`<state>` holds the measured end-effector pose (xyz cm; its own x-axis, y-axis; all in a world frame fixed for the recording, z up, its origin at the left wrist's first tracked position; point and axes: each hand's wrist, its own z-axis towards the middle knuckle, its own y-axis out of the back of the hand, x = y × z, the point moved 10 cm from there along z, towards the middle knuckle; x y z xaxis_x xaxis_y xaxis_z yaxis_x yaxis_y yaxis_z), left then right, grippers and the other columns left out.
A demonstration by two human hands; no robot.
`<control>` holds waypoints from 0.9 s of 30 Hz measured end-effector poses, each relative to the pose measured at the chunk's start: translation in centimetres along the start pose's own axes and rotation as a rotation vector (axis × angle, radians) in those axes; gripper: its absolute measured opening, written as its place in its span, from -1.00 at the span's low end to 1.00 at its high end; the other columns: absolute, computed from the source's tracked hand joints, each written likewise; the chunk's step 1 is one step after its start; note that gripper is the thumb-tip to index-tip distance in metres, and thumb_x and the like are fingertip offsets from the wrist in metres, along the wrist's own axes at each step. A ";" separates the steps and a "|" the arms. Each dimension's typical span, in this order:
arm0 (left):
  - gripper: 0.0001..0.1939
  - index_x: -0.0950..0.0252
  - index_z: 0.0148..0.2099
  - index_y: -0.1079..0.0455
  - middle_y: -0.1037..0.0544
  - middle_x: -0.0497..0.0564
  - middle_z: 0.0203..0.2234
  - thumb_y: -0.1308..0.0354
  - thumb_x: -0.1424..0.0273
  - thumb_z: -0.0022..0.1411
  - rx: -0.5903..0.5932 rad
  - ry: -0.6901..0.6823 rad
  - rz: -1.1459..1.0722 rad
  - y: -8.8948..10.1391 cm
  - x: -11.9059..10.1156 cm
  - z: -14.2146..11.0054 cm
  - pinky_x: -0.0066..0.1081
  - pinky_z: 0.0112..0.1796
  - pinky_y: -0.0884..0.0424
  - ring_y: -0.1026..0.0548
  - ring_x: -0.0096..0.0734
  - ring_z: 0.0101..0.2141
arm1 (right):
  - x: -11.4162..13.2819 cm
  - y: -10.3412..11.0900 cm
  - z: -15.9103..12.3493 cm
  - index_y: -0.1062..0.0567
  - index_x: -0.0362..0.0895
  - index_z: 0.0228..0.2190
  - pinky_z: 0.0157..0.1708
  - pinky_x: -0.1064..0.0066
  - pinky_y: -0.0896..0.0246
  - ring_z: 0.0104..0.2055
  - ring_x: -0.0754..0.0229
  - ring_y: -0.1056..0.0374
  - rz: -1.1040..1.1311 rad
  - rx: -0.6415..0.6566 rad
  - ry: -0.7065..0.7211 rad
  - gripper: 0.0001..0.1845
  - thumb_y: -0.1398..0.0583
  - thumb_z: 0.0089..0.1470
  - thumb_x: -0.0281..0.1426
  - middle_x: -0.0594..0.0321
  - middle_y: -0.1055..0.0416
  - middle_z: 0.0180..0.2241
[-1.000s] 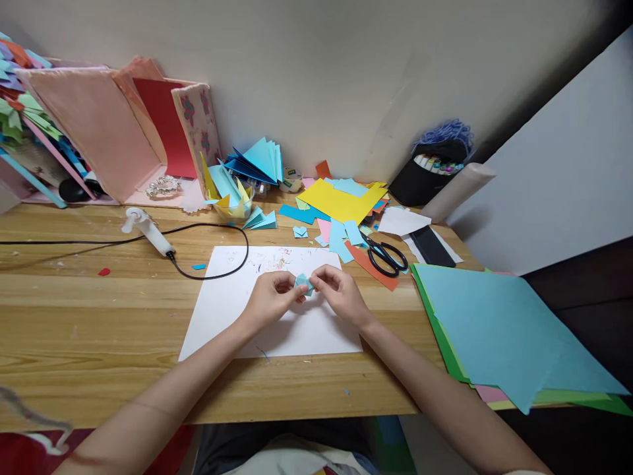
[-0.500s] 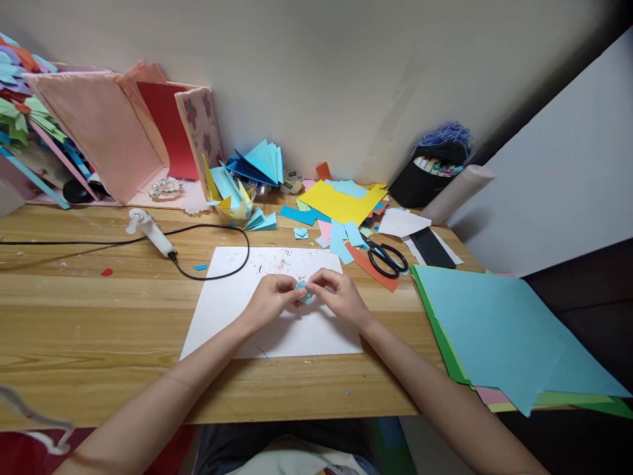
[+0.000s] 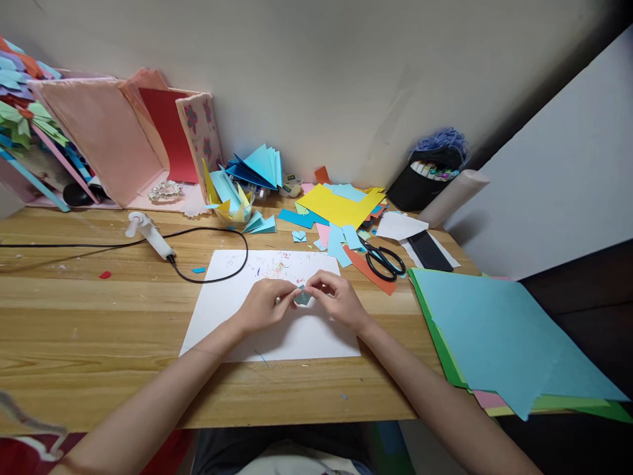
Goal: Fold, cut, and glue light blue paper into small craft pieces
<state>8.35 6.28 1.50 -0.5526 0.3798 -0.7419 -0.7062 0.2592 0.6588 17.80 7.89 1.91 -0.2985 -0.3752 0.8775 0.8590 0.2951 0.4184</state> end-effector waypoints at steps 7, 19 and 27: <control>-0.43 0.37 -0.30 -0.42 -0.54 0.14 -0.40 0.21 0.01 0.19 -0.009 0.335 -0.583 -1.2 3.3 0.3 -0.41 -0.39 -0.36 -0.48 -0.35 -0.42 | 2.4 1.8 -1.0 -0.49 -0.05 -0.35 -0.27 0.31 -0.30 -0.26 0.17 -0.36 -0.195 -0.164 0.286 -0.86 -0.12 0.06 -0.39 0.17 -0.44 -0.34; -0.65 0.40 -0.32 -0.45 -0.53 0.08 -0.52 -0.19 0.18 -0.03 -0.148 0.354 -0.703 2.5 3.5 -0.2 -0.45 -0.44 -0.39 -0.50 -0.37 -0.46 | 3.9 0.7 -0.2 -0.48 -0.07 -0.33 -0.23 0.26 -0.37 -0.17 0.14 -0.36 -0.037 -0.279 0.258 -0.86 -0.15 0.03 -0.44 0.15 -0.43 -0.26; -0.76 0.37 -0.32 -0.45 -0.50 0.02 -0.51 -0.11 0.28 0.07 -0.641 0.214 -0.288 12.6 2.3 -5.7 -0.48 -0.42 -0.36 -0.45 -0.43 -0.47 | 8.3 -3.9 5.4 -0.45 -0.12 -0.40 -0.39 0.37 -0.38 -0.40 0.22 -0.38 0.121 -0.304 0.256 -0.92 -0.17 -0.02 -0.40 0.22 -0.42 -0.44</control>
<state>-4.31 5.37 7.37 -0.3344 0.1767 -0.9257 -0.9203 -0.2730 0.2804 9.73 8.42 8.86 -0.1078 -0.5717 0.8134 0.9766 0.0921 0.1942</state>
